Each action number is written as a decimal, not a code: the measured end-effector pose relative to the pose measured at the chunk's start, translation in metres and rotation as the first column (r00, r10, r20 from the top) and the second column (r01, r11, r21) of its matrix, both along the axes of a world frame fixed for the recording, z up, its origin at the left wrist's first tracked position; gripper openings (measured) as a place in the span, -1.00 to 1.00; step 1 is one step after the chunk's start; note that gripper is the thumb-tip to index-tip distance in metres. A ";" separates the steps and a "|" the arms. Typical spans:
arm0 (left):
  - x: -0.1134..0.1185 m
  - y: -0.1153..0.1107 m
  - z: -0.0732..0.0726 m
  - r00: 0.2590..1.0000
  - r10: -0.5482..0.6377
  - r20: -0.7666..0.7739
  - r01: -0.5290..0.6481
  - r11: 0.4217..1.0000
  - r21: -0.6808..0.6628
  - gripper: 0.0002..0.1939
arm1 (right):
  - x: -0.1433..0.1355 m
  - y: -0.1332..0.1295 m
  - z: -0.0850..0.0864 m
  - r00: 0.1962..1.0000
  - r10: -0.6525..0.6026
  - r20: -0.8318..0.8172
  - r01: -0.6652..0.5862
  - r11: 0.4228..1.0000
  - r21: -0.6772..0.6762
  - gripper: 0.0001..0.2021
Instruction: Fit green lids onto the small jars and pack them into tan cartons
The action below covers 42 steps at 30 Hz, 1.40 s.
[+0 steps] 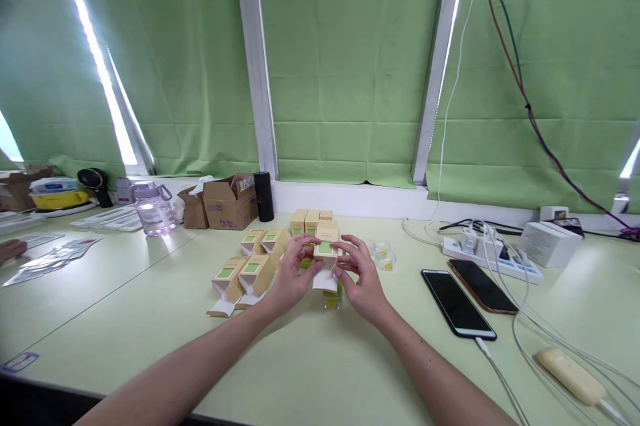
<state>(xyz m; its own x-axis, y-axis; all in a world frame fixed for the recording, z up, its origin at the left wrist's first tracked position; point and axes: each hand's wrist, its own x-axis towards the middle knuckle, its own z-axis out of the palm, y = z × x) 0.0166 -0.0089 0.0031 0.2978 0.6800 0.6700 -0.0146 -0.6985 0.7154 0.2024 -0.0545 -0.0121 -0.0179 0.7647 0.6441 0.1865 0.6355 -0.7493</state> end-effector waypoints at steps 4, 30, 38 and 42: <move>0.000 0.001 -0.002 1.000 -0.010 -0.002 0.010 1.000 -0.008 -0.69 | 0.000 0.001 0.001 1.000 -0.006 -0.003 0.006 1.000 0.004 -0.66; -0.010 -0.007 0.002 0.962 -0.199 -0.185 0.205 0.979 0.015 -0.15 | 0.004 0.009 -0.003 0.990 -0.113 -0.080 0.114 0.993 0.014 -0.67; -0.004 -0.010 0.000 0.966 -0.143 -0.213 0.153 0.988 0.030 -0.09 | 0.001 0.008 -0.003 0.987 -0.133 -0.089 0.135 0.991 0.016 -0.69; -0.005 -0.009 0.000 0.971 -0.149 -0.187 0.158 0.987 0.030 -0.20 | -0.002 0.006 -0.003 0.987 -0.132 -0.088 0.134 0.991 0.014 -0.70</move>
<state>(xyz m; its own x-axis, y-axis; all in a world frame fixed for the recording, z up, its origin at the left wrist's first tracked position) 0.0117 -0.0183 0.0031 0.5171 0.5874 0.6226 0.0045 -0.7292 0.6843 0.2003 -0.0488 -0.0151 0.1397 0.7440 0.6535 0.2047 0.6240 -0.7542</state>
